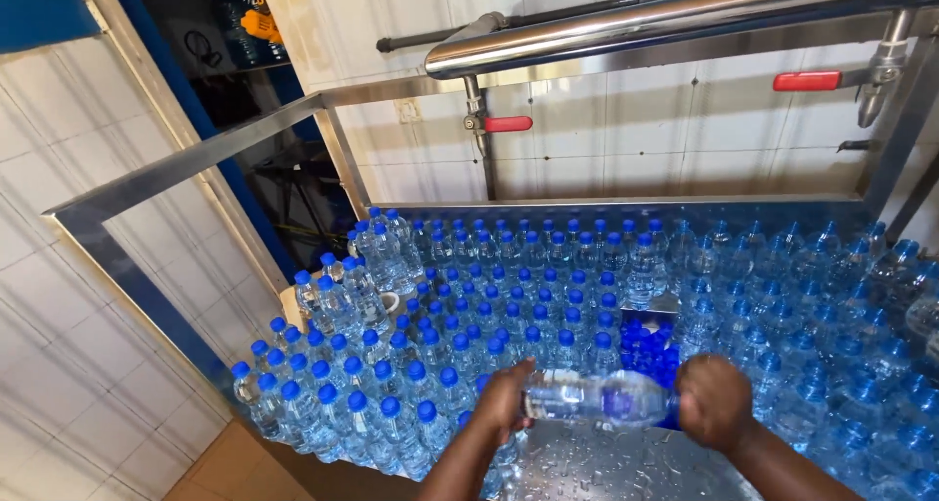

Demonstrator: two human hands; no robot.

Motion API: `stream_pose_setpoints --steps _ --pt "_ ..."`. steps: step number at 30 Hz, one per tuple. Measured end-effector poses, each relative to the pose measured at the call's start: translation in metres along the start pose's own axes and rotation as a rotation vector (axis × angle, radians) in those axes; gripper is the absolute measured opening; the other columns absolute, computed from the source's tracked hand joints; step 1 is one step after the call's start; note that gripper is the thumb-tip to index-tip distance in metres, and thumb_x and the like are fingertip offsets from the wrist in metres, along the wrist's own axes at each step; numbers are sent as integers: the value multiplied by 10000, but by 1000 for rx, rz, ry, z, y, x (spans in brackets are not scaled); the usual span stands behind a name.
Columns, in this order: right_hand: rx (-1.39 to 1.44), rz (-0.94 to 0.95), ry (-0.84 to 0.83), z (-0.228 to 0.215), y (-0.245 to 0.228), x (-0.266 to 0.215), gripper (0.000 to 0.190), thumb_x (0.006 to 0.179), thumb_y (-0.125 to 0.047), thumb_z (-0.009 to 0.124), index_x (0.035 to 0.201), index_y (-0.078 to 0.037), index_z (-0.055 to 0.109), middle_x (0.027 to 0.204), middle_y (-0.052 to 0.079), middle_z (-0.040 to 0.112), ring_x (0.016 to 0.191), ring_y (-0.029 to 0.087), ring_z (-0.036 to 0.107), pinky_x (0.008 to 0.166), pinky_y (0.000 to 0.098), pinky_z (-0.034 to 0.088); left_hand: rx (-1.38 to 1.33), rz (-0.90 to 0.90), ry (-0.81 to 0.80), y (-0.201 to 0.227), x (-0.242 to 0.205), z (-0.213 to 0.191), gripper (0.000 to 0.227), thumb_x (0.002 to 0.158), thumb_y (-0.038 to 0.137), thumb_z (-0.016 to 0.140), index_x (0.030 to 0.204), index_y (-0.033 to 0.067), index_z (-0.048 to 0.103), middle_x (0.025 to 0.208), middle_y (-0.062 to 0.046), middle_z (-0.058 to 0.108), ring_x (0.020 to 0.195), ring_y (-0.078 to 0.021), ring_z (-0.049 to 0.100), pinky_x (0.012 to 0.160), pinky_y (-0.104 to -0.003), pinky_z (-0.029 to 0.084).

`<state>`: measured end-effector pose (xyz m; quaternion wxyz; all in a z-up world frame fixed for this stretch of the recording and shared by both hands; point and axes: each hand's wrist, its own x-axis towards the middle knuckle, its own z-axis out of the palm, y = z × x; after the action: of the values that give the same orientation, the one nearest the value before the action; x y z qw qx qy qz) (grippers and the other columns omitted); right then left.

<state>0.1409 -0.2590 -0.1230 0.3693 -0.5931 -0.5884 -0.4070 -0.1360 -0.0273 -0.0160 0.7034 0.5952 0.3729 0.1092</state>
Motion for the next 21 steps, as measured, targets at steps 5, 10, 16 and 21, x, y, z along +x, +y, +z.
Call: stream_pose_setpoints --steps 5,10,16,21 --pt "520 1577 -280 36 -22 31 646 1216 -447 373 1138 53 773 853 196 602 799 360 554 788 521 414 385 1012 323 7 -14 17 326 1055 406 648 1189 127 752 883 -48 660 706 -187 576 585 -362 481" --pt "1793 1333 38 31 -29 30 1175 922 -1074 305 1623 -170 575 1436 170 741 1147 345 736 745 397 570 -11 824 223 -11 27 16 238 1040 296 689 1229 154 722 953 -23 724 711 -143 641 572 -338 523" --pt "1335 1189 78 90 -43 47 618 945 -233 787 1454 7 531 1157 256 760 555 259 707 429 356 576 691 494 -26 -18 63 -20 959 985 812 234 1606 173 587 1706 -121 525 1605 -353 422 1280 -540 319" --pt "579 1211 -578 134 -88 73 582 863 -413 925 1299 -134 659 1064 79 834 802 227 811 632 346 676 1140 547 -18 -26 94 -53 800 1088 629 275 1649 103 495 1775 -121 378 1723 -297 151 1357 -560 -64"
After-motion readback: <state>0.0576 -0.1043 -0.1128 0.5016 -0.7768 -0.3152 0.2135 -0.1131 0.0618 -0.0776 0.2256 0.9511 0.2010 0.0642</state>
